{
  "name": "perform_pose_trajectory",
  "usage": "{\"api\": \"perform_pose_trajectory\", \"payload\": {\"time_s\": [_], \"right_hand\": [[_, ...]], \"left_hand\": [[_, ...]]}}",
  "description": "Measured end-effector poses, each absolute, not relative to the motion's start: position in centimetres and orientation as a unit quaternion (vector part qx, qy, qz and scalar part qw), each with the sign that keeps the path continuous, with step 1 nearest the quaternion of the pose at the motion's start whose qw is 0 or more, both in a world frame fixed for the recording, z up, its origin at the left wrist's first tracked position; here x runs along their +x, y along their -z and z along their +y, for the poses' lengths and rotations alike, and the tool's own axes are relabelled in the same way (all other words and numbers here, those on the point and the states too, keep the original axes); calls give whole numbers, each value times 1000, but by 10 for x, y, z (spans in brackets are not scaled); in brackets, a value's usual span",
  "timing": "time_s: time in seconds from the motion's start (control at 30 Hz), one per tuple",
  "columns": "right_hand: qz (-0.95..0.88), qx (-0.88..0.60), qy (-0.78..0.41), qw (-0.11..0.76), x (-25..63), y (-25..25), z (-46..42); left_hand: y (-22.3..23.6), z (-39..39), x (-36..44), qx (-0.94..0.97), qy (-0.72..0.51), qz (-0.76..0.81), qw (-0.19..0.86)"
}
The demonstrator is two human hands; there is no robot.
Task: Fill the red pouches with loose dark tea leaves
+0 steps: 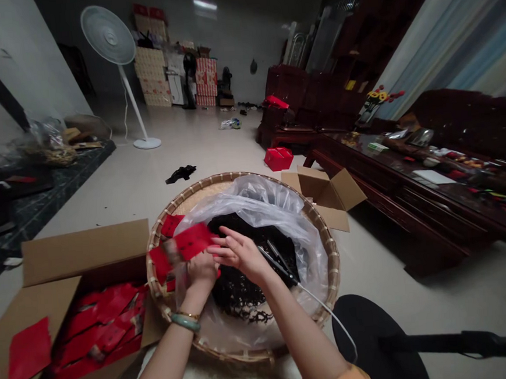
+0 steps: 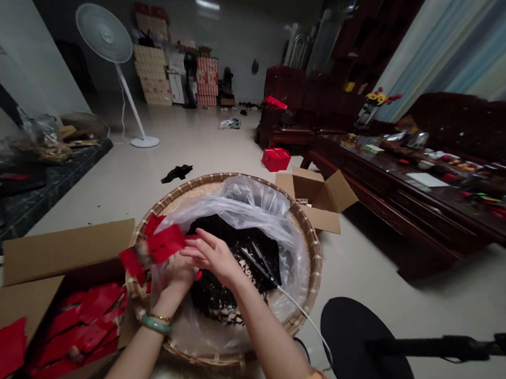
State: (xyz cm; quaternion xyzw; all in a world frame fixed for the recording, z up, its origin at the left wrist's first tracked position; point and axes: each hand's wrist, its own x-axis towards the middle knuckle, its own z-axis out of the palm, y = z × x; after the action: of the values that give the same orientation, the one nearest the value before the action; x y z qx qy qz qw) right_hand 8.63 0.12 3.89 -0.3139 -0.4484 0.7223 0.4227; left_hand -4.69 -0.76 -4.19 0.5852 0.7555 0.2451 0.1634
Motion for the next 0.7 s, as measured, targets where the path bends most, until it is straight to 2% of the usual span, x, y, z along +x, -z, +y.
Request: {"api": "perform_pose_trajectory", "payload": {"time_s": [0.07,0.13,0.23,0.33,0.5,0.7], "right_hand": [[-456,-285,-733,417,75,-36,2],[-486,-333,-687,426,77,-18,7],[-580,-470,-545,382,95,22,16],[-663,-519,-426,331,112,50,15],[-737,-553,-308,236,128,54,8],[-754,-599,-196,183,152,51,10]], "left_hand": [[40,-8,-46,582,-203,780,109],[39,-10,-46,594,-142,790,55],[38,-13,-45,620,-119,775,29],[40,-14,-42,615,-133,777,14],[41,-13,-39,595,-130,793,-1],[38,-14,-44,602,-113,790,2]]}}
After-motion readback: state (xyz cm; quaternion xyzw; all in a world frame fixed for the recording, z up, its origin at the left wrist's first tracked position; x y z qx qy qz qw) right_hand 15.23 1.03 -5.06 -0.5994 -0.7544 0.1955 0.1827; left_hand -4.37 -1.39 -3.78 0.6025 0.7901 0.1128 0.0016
